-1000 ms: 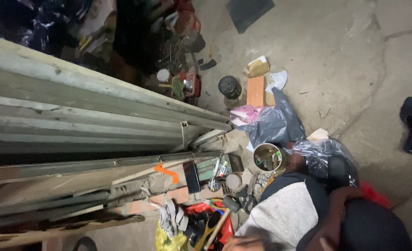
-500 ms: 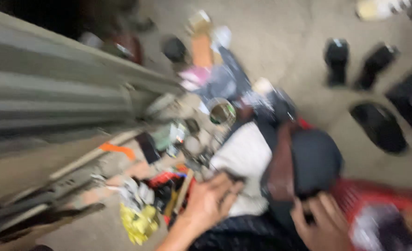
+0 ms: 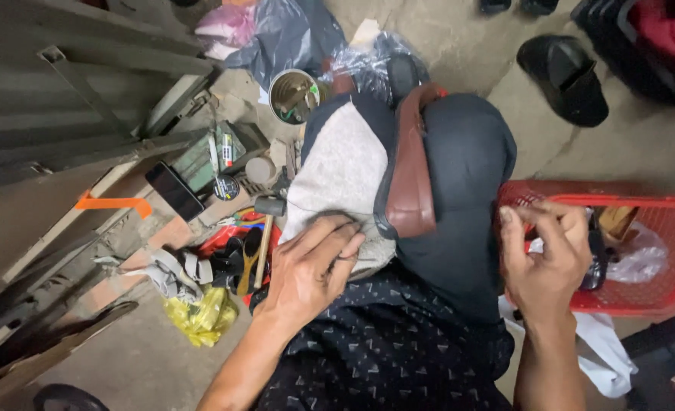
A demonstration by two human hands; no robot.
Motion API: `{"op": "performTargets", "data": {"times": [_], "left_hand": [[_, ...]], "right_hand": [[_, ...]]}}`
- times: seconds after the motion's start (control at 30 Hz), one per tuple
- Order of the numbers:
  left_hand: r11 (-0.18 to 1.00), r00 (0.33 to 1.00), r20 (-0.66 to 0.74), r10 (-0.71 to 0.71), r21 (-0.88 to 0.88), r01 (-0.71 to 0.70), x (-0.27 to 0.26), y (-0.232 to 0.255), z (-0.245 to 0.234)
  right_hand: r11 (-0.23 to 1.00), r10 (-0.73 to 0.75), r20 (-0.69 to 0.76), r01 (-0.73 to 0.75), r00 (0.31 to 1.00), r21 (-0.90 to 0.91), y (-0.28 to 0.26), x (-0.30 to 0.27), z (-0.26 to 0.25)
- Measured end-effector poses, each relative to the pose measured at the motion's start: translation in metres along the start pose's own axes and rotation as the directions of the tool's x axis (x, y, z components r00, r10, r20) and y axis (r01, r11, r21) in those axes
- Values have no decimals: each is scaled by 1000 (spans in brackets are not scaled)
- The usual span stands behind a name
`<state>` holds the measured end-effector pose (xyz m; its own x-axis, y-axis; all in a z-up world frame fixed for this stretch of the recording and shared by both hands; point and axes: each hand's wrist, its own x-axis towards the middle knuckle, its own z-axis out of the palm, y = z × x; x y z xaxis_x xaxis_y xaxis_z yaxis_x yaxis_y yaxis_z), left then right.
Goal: The person is sitting on the floor and sewing a brown leather shoe using a needle and thread. They repeatedly push the needle through the shoe's sole and pull the thread tight to secure the stitching.
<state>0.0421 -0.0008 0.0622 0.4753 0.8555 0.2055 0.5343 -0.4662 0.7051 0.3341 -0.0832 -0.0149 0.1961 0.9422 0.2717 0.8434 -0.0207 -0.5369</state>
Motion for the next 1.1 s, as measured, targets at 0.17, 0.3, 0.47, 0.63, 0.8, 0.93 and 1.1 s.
{"op": "performTargets", "data": {"times": [0.17, 0.3, 0.47, 0.63, 0.8, 0.93, 1.1], "left_hand": [[1000, 1000, -14, -15, 11, 15, -6, 2, 4], [1000, 997, -71, 6, 26, -4, -6, 6, 7], [993, 969, -246, -16, 107, 43, -11, -6, 22], [989, 967, -255, 4, 147, 35, -8, -12, 31], [975, 972, -181, -153, -190, 118, -5, -8, 29], [859, 965, -45, -259, -467, 209, -22, -18, 2], [339, 879, 83, -469, -903, 266, -91, -75, -38]], "right_hand": [[996, -14, -6, 15, 1000, 83, -24, 13, -5], [992, -84, 20, 81, 996, 99, -39, 17, -3], [978, -138, -19, 140, 990, 155, -44, 18, 7], [973, -174, 2, 171, 985, 154, -54, 19, 12], [963, -246, 54, 238, 968, 127, -69, 28, 12], [970, -214, 85, 201, 973, 139, -64, 26, 12], [955, -167, -2, 162, 986, 248, -59, 22, 12]]}}
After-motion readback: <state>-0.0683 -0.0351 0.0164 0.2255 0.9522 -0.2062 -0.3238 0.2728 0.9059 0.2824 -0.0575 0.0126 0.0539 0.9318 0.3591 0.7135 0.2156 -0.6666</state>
